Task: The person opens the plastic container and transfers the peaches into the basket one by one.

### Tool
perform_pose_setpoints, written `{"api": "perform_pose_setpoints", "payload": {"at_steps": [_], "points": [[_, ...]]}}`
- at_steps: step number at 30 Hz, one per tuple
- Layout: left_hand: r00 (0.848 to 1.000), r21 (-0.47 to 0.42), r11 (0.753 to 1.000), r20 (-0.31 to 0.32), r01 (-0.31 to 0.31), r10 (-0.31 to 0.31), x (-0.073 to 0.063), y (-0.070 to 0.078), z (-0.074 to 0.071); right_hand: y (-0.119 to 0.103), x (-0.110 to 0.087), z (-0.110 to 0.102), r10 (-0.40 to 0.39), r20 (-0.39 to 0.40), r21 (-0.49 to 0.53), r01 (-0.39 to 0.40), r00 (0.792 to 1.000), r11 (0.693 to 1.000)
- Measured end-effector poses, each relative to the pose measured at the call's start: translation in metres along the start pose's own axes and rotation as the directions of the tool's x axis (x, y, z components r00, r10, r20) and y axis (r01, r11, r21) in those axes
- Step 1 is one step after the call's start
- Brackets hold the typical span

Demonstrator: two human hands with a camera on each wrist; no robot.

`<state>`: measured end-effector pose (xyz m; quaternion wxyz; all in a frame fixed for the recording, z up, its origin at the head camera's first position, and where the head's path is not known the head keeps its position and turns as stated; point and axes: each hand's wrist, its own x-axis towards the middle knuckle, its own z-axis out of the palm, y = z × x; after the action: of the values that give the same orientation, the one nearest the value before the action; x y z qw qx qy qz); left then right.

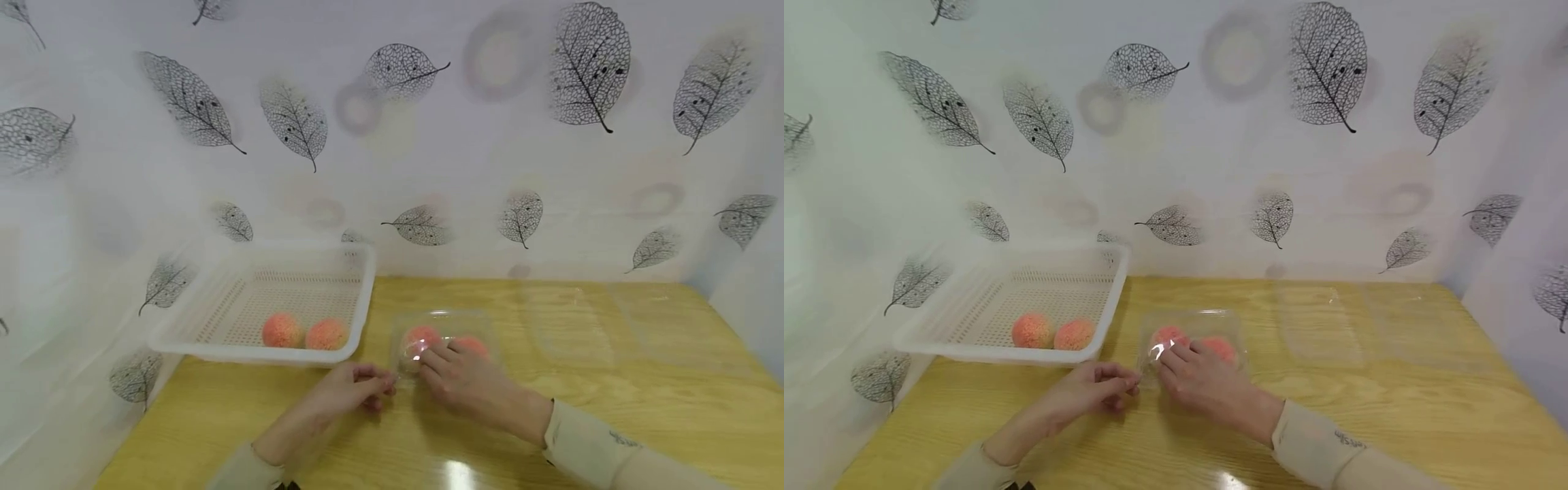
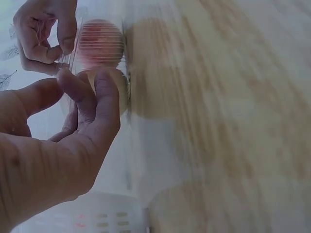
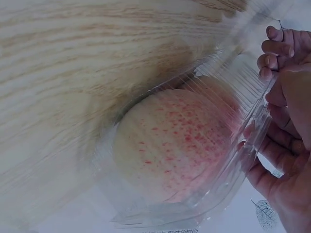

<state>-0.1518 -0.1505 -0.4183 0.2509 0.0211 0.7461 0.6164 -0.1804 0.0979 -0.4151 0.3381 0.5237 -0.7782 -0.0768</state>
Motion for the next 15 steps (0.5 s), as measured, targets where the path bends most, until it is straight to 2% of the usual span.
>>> {"api": "perform_pose_setpoints", "payload": {"at_steps": [7,15], "points": [[1.000,-0.024,1.000,0.003,0.018,-0.018,0.006,-0.003,0.007,-0.001,-0.001,-0.001,0.010,0.003,0.028,-0.010,1.000,1.000],[0.999,-0.081,0.997,0.039,0.006,-0.003,0.007,-0.003,0.014,-0.002,-0.003,-0.003,0.023,0.012,0.043,-0.023,1.000,0.999]]}}
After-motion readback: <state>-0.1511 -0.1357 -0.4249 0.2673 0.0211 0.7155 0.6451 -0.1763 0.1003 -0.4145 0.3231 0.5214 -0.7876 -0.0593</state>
